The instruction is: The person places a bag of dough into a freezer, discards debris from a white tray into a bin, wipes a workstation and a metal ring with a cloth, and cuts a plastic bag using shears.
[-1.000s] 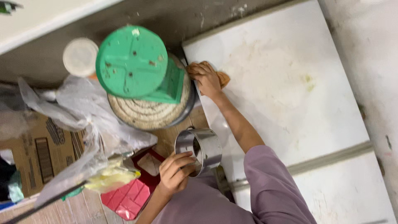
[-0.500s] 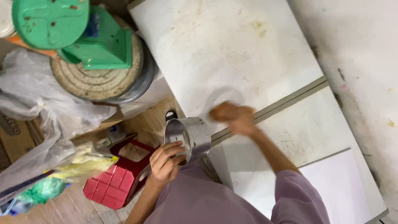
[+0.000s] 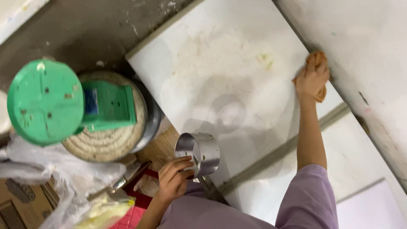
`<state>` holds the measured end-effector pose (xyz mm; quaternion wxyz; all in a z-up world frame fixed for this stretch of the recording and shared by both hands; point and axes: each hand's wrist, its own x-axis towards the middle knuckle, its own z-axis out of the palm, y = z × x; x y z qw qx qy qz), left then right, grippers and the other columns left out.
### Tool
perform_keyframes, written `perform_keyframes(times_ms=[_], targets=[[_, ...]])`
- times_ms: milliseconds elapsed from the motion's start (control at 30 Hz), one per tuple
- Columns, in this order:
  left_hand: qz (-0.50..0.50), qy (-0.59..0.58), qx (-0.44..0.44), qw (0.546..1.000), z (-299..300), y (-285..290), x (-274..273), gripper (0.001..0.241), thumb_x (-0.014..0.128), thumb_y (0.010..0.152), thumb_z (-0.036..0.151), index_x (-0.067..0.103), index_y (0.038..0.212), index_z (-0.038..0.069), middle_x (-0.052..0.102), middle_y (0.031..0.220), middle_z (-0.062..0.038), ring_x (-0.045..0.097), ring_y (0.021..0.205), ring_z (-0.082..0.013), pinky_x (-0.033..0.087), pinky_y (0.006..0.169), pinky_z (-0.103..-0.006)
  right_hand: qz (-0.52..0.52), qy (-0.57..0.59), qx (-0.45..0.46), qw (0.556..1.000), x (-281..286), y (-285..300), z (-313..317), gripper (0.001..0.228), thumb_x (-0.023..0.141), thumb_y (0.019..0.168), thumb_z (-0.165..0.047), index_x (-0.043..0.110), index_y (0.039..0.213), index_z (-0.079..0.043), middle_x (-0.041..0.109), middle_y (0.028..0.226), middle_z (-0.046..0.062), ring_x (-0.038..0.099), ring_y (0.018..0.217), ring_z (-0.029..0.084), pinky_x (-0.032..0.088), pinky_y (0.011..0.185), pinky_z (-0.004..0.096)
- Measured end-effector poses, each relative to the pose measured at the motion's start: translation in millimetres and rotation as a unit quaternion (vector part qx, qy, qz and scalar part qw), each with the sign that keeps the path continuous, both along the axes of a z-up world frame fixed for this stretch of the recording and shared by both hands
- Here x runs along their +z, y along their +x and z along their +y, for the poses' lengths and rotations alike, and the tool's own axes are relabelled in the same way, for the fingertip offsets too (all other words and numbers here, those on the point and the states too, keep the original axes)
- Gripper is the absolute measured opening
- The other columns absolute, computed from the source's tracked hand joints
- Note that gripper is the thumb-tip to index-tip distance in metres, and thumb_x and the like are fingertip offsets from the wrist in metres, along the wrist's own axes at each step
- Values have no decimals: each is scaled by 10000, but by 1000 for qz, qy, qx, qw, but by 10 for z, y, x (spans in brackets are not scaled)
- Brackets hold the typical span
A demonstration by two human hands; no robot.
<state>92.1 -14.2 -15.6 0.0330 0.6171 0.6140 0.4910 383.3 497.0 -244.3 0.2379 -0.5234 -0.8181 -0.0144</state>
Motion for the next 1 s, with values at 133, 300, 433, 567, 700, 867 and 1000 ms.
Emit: perform_keyframes(times_ms=[133, 300, 433, 567, 700, 867, 1000], targets=[[2, -18, 9, 1000, 283, -474, -201, 141, 663, 778, 2, 663, 904, 66, 723, 1050, -91, 746, 1057, -296, 612, 792, -354, -22, -8, 38, 999, -70, -1146, 598, 423, 611, 1003, -137, 688, 1411, -60, 443, 1545, 276, 442, 1314, 480, 358, 1129, 579], [29, -22, 14, 999, 469, -899, -273, 162, 645, 789, 13, 654, 944, 62, 716, 1055, -101, 744, 1061, -288, 639, 832, -375, 20, -46, 55, 997, -95, -2815, 1104, 327, 582, 1025, -117, 663, 1334, -48, 461, 1423, 249, 458, 1220, 442, 382, 1066, 553], [1, -45, 14, 999, 472, -1086, -165, 157, 655, 795, 11, 658, 949, 44, 713, 1059, -119, 729, 1079, -307, 626, 840, -398, 76, -80, 108, 988, -79, -3995, 591, 252, 560, 1043, -102, 643, 1273, -38, 476, 1326, 227, 471, 1145, 412, 402, 1016, 532], [-11, -33, 15, 999, 585, -1161, -83, 139, 647, 794, -17, 673, 922, 30, 720, 1054, -125, 733, 1079, -316, 640, 850, -397, 71, -118, 269, 953, 61, -4130, -524, 182, 537, 1061, -86, 623, 1211, -27, 490, 1228, 205, 484, 1069, 382, 421, 965, 511], [-18, -17, -7, 1000, 668, -1214, -3, 101, 653, 785, -26, 666, 875, 18, 714, 1025, -135, 739, 1070, -322, 638, 863, -402, 37, -133, 411, 901, 244, -3323, -881, 125, 514, 1079, -70, 603, 1150, -17, 505, 1131, 183, 497, 994, 352, 441, 914, 491], [0, -5, -14, 1000, 629, -1123, -38, 83, 702, 789, 6, 664, 862, 17, 718, 1020, -132, 730, 1069, -325, 634, 870, -399, 19, -79, 175, 981, 341, -2033, 207, 107, 486, 1102, -50, 578, 1073, -4, 523, 1009, 156, 513, 900, 314, 465, 851, 465], [-1, -5, 2, 1000, 467, -1092, 47, 85, 717, 845, 4, 634, 840, 21, 734, 1055, -118, 740, 1086, -324, 647, 874, -383, 318, -98, 107, 937, 148, -2270, -662, 150, 463, 1120, -35, 558, 1012, 6, 537, 912, 134, 526, 824, 284, 485, 801, 444]])
